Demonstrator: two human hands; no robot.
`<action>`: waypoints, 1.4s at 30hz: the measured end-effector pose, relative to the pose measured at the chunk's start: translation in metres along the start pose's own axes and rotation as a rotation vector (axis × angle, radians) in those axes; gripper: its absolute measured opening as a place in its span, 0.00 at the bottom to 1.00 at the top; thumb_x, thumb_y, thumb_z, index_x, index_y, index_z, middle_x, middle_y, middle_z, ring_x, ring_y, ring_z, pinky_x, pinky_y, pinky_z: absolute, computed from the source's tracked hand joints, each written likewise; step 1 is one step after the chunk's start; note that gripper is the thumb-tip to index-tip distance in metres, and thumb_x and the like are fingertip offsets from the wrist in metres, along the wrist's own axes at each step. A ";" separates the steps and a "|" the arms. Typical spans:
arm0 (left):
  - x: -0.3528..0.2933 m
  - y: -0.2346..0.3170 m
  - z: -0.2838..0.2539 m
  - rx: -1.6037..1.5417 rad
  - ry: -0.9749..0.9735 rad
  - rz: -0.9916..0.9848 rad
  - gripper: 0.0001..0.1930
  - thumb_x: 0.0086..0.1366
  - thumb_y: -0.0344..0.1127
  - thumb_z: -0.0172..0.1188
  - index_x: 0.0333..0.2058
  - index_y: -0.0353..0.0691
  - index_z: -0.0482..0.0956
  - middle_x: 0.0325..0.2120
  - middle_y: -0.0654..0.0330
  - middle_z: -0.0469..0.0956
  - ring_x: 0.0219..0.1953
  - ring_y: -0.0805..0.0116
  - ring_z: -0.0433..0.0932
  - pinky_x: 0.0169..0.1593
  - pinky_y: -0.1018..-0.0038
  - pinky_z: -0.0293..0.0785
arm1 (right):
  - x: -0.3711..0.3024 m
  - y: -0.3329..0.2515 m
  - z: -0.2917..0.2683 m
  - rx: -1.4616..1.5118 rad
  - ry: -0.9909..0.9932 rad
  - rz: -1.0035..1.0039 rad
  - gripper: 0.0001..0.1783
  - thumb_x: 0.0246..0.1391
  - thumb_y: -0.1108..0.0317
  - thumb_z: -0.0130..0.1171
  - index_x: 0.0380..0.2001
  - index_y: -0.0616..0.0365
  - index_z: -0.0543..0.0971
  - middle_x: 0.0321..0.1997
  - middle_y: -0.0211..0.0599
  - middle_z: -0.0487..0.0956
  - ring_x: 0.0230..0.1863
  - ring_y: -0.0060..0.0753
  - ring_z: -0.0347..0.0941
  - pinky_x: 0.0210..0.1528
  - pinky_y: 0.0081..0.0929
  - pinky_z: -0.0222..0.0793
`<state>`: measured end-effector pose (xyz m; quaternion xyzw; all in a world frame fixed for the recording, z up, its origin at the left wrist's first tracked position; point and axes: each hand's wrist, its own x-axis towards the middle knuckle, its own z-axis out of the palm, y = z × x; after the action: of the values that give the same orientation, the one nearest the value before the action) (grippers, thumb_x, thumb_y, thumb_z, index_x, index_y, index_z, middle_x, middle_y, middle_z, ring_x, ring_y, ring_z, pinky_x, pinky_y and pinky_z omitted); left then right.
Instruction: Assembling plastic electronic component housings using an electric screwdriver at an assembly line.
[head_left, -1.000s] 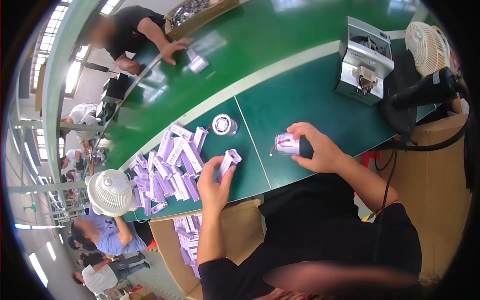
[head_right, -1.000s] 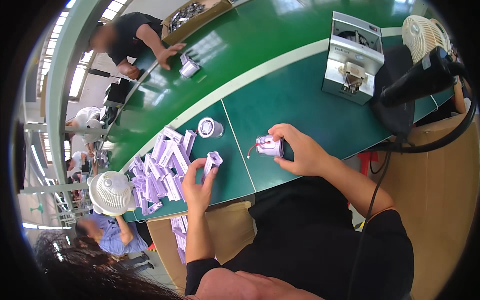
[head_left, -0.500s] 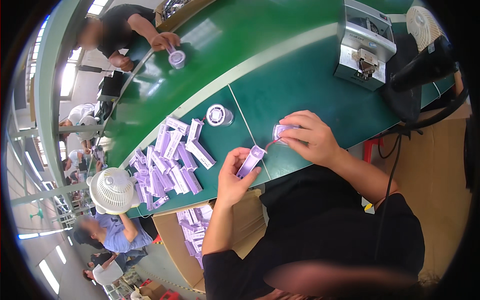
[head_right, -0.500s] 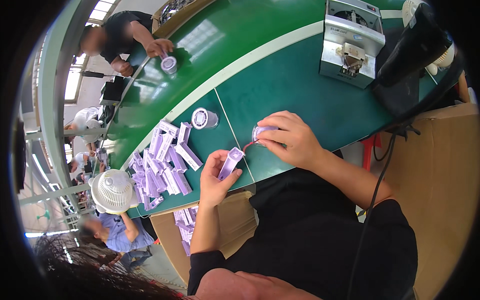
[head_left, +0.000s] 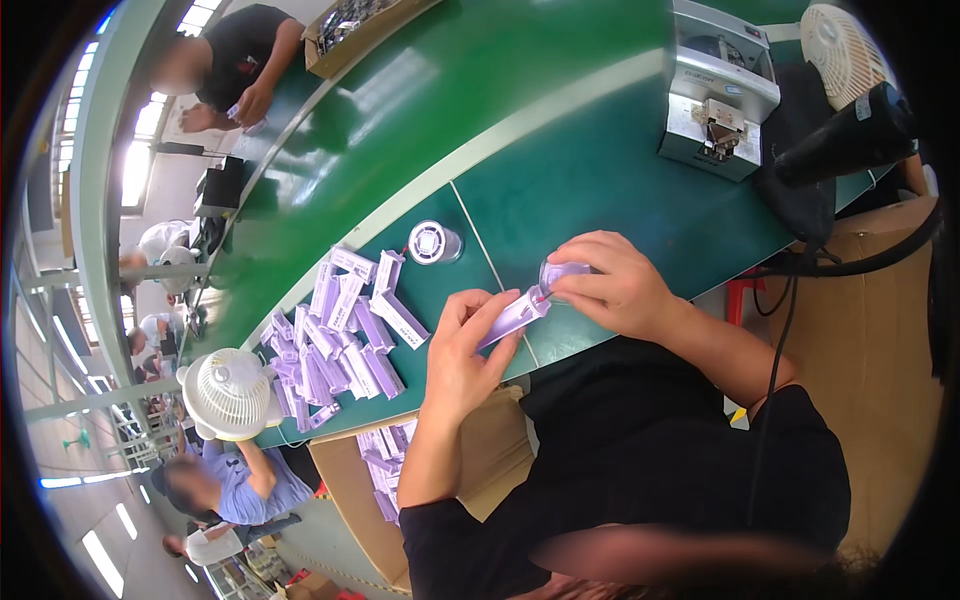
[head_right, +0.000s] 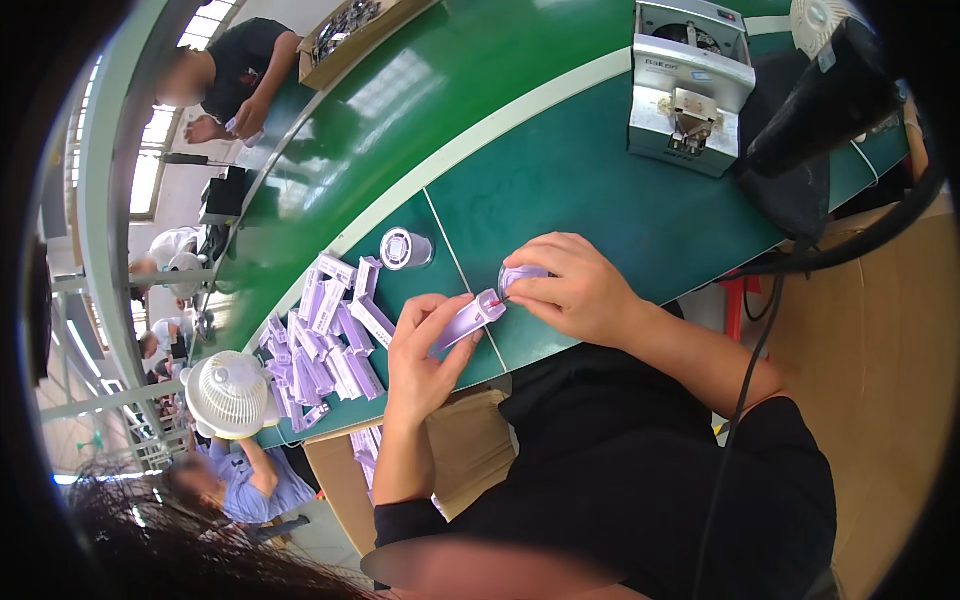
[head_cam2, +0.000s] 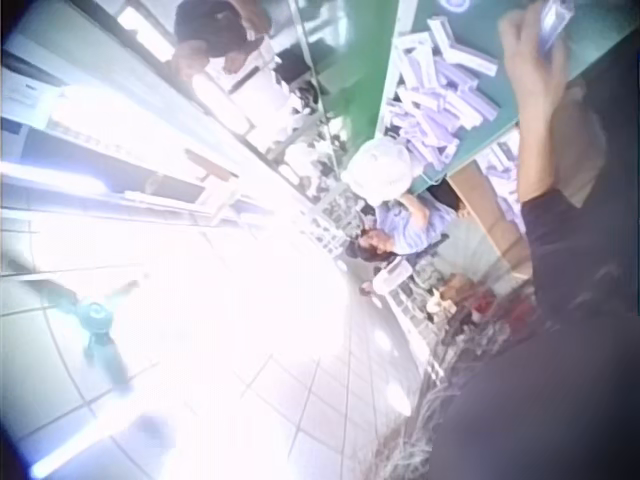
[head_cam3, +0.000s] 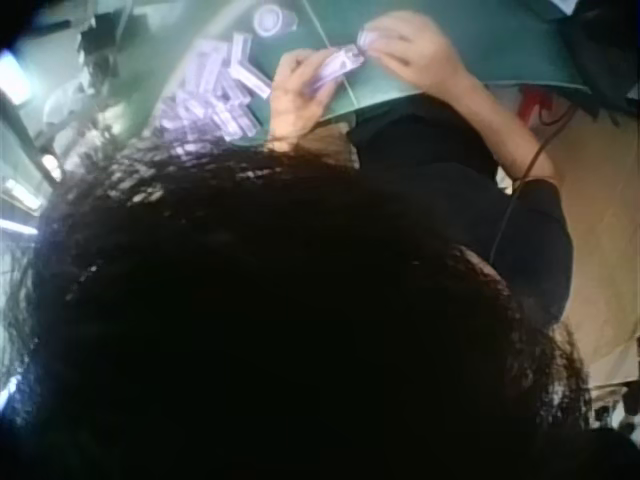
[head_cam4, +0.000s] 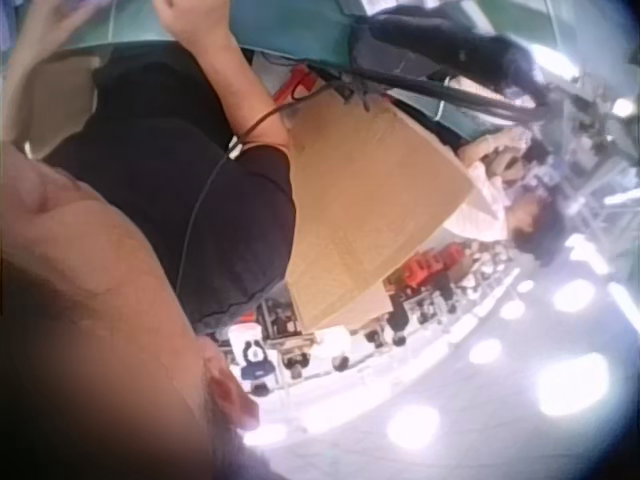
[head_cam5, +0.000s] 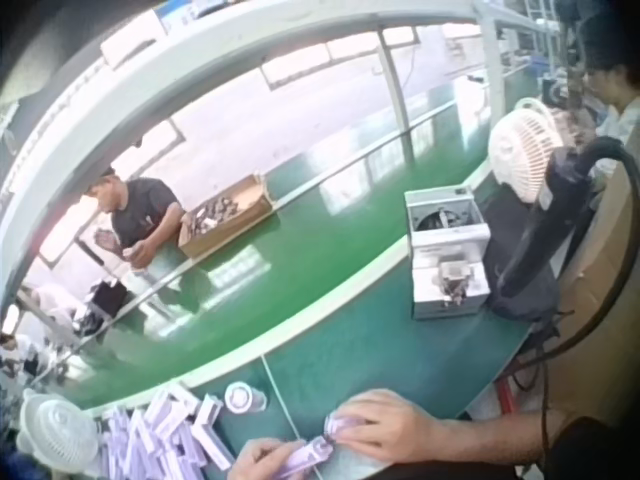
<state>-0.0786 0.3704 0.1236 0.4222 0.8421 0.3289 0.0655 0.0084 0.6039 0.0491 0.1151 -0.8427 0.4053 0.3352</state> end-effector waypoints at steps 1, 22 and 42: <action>0.003 0.007 -0.004 0.000 -0.002 0.005 0.26 0.56 0.24 0.72 0.56 0.43 0.81 0.41 0.55 0.80 0.41 0.59 0.82 0.42 0.68 0.79 | 0.000 0.000 0.000 0.001 -0.006 0.002 0.08 0.50 0.72 0.74 0.36 0.55 0.88 0.50 0.38 0.84 0.51 0.44 0.81 0.54 0.39 0.75; 0.066 0.043 -0.015 0.114 -0.132 0.251 0.18 0.54 0.23 0.73 0.44 0.39 0.82 0.42 0.56 0.83 0.42 0.54 0.81 0.43 0.64 0.80 | -0.014 -0.007 -0.009 0.143 -0.116 0.307 0.34 0.48 0.72 0.76 0.59 0.59 0.74 0.58 0.45 0.78 0.59 0.51 0.77 0.60 0.40 0.75; 0.080 0.064 -0.011 0.304 -0.321 0.257 0.16 0.54 0.20 0.68 0.42 0.37 0.80 0.36 0.54 0.80 0.41 0.50 0.79 0.46 0.59 0.77 | -0.014 -0.006 -0.010 0.126 -0.122 0.281 0.36 0.47 0.69 0.76 0.60 0.60 0.73 0.56 0.45 0.79 0.57 0.51 0.77 0.58 0.40 0.76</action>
<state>-0.0904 0.4525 0.1847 0.5775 0.8002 0.1332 0.0919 0.0262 0.6065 0.0473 0.0411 -0.8422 0.4924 0.2155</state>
